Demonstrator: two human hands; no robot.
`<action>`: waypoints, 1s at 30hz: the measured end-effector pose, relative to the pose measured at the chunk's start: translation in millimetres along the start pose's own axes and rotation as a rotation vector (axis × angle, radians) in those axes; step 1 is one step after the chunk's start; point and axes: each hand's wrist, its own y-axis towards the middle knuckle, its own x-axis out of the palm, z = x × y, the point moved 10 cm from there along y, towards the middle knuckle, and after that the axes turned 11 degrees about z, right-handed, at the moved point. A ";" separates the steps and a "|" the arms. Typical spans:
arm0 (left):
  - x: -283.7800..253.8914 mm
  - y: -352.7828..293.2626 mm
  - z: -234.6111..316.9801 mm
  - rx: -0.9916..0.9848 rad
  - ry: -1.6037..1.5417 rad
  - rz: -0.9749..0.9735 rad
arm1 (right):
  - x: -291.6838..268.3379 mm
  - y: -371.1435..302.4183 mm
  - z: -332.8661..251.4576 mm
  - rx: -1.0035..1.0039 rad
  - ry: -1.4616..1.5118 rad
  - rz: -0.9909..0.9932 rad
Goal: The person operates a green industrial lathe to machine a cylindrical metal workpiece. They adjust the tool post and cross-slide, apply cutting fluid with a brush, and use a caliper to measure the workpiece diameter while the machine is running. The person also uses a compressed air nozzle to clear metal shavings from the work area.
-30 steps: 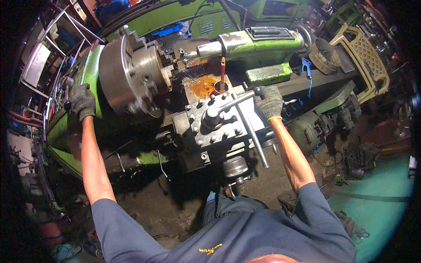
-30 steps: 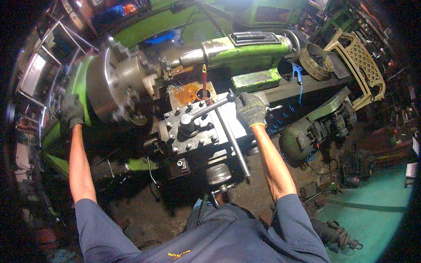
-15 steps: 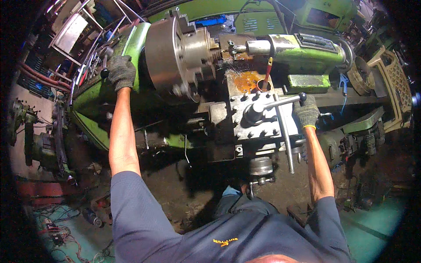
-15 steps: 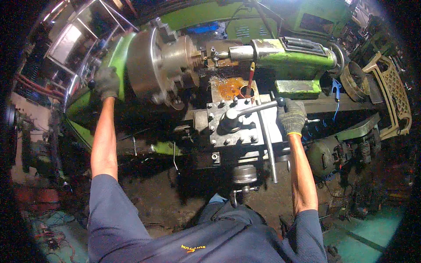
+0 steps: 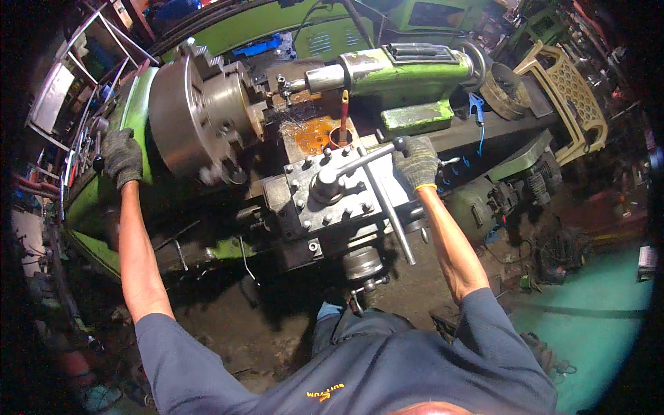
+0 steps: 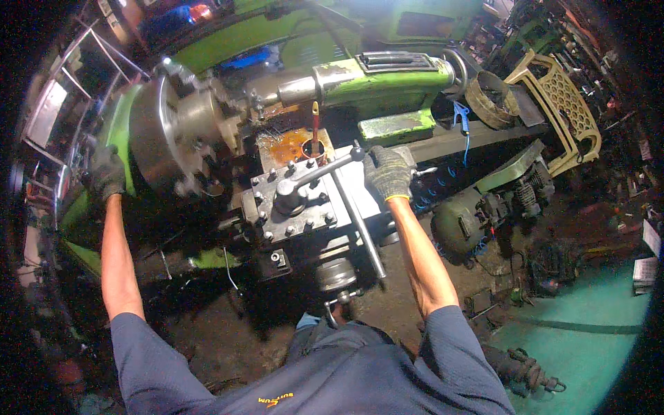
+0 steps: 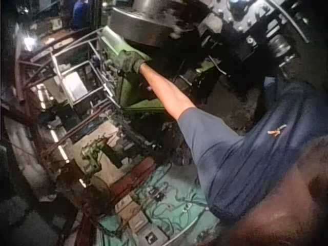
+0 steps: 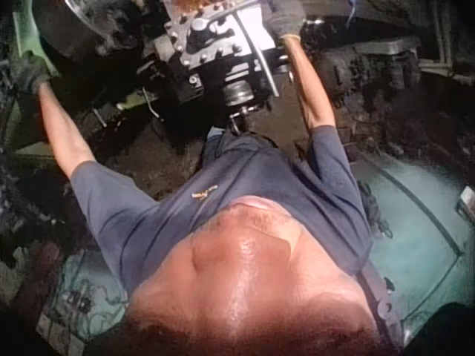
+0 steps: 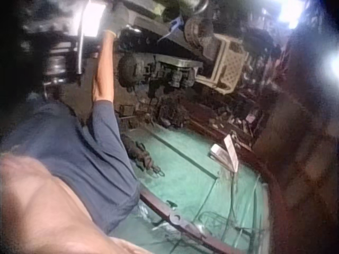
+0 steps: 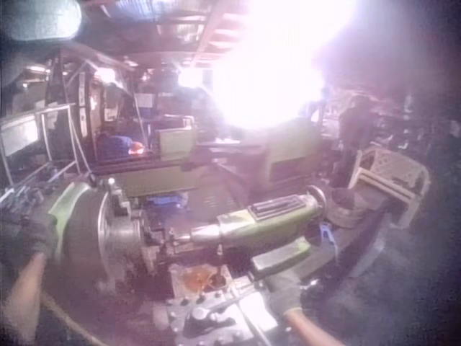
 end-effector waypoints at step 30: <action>-3.6 1.7 8.6 -0.011 -0.001 -0.032 | -5.1 1.3 -5.8 0.002 -0.024 -0.003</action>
